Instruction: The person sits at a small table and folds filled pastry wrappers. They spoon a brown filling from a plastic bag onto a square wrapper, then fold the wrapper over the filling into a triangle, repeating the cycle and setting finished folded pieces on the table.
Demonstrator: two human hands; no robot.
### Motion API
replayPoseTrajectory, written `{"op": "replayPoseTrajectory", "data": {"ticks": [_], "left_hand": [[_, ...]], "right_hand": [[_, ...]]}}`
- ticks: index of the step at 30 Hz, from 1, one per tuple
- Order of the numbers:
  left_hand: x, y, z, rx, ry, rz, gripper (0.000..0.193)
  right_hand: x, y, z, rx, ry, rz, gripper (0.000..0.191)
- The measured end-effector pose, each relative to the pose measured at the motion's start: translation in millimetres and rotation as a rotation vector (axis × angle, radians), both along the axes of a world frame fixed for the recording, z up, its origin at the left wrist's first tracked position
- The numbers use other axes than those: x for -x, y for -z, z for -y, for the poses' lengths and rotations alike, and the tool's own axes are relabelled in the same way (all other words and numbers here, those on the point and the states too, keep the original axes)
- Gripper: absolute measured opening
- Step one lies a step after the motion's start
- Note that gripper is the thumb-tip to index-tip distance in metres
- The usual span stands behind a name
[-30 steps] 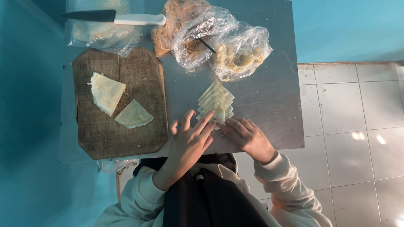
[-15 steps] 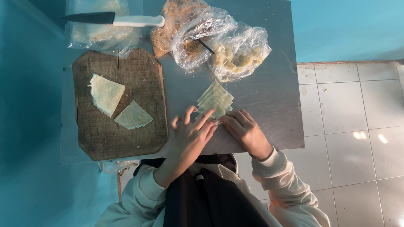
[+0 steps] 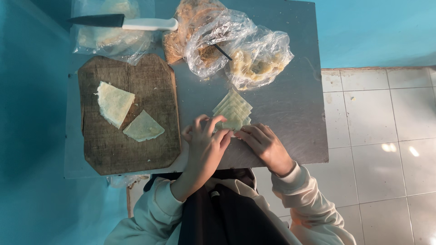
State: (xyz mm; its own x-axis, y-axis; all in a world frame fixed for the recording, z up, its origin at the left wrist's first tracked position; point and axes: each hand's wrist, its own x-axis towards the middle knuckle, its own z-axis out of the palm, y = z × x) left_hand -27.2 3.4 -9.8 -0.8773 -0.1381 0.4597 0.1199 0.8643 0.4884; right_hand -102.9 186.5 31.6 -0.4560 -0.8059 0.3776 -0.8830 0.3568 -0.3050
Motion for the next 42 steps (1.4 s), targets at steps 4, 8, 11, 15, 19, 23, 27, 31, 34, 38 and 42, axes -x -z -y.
{"op": "replayPoseTrajectory", "data": {"ticks": [4, 8, 11, 15, 19, 23, 27, 31, 34, 38, 42], "left_hand": [[3, -1, 2, 0.011, 0.031, 0.019, 0.010], [3, 3, 3, 0.040, 0.049, 0.010, 0.017], [5, 7, 4, 0.049, 0.079, 0.028, 0.019], [4, 9, 6, 0.139, 0.101, 0.029, 0.027], [2, 11, 5, 0.137, 0.093, 0.058, 0.023], [1, 13, 7, 0.169, 0.114, 0.027, 0.029], [1, 10, 9, 0.205, 0.120, -0.057, 0.023], [-5, 5, 12, 0.217, 0.134, -0.045, 0.024], [-8, 4, 13, 0.226, 0.122, -0.025, 0.024], [-6, 7, 11, 0.239, 0.111, -0.030, 0.028], [-2, 9, 11, 0.279, 0.114, -0.017, 0.030]], "right_hand": [[6, 2, 2, 0.037, -0.013, -0.002, 0.027], [9, 7, 5, 0.059, 0.021, 0.008, 0.024], [8, 7, 5, 0.076, 0.026, 0.042, 0.026], [7, 4, 7, 0.055, 0.045, 0.039, 0.025], [9, 1, 10, 0.000, 0.031, 0.054, 0.027], [12, -3, 9, -0.041, 0.006, 0.072, 0.034], [16, -5, 9, -0.041, -0.009, 0.095, 0.032], [16, -5, 9, -0.011, -0.006, 0.134, 0.030], [14, -5, 9, 0.012, -0.010, 0.172, 0.027], [13, -5, 10, 0.043, -0.032, 0.227, 0.026], [13, -3, 11, 0.044, -0.012, 0.190, 0.024]]}}
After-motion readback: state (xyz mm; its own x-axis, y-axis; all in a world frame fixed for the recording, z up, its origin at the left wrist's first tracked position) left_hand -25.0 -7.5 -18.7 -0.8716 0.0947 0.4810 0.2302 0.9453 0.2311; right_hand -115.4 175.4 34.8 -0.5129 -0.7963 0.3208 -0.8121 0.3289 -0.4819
